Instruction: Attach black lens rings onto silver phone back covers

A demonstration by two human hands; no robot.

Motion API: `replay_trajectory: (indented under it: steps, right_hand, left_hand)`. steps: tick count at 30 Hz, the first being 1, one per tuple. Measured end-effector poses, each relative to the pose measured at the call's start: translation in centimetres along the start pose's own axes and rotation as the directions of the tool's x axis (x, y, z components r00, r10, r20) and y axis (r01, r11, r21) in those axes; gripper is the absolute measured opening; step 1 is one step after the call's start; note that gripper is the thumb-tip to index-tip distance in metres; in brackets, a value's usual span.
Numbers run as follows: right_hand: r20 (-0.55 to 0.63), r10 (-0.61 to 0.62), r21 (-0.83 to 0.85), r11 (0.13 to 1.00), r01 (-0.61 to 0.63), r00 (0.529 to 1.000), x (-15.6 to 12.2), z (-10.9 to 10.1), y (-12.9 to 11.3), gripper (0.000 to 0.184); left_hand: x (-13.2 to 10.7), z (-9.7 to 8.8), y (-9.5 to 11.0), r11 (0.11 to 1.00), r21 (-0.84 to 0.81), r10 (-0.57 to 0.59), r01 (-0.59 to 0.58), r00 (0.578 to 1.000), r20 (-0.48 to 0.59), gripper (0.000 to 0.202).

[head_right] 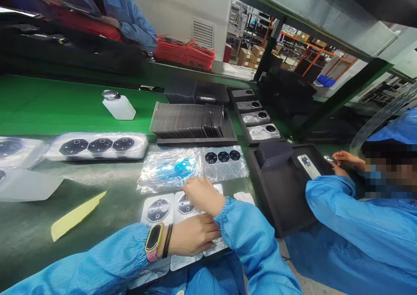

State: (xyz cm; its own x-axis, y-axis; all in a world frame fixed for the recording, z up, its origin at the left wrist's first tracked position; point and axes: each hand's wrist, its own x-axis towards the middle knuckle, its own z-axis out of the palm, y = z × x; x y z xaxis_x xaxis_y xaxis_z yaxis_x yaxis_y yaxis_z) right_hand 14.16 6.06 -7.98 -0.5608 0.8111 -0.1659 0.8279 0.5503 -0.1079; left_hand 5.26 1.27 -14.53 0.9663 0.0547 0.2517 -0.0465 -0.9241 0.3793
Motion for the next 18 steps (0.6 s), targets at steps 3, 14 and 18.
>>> replay_trajectory:
  steps: [3, 14, 18]
  right_hand:
    - [0.021, 0.001, -0.024, 1.0, -0.001, 1.0, -0.13, -0.13, -0.14, 0.016]
    - [0.044, 0.031, -0.013, 0.999, -0.031, 0.999, -0.27, -0.78, -0.87, 0.02]
    - [0.055, 0.044, -0.001, 0.999, -0.044, 0.997, -0.3, -0.64, -0.83, 0.02]
  left_hand:
    - [-0.08, 0.03, -0.01, 1.0, 0.002, 0.0, 0.0, 1.0, -0.001, 0.023]
    - [-0.47, -0.4, 0.17, 1.0, 0.016, -0.019, 0.019, 1.0, 0.014, 0.016]
    - [-0.57, -0.53, 0.13, 1.0, 0.023, -0.016, 0.016, 1.0, 0.015, 0.016]
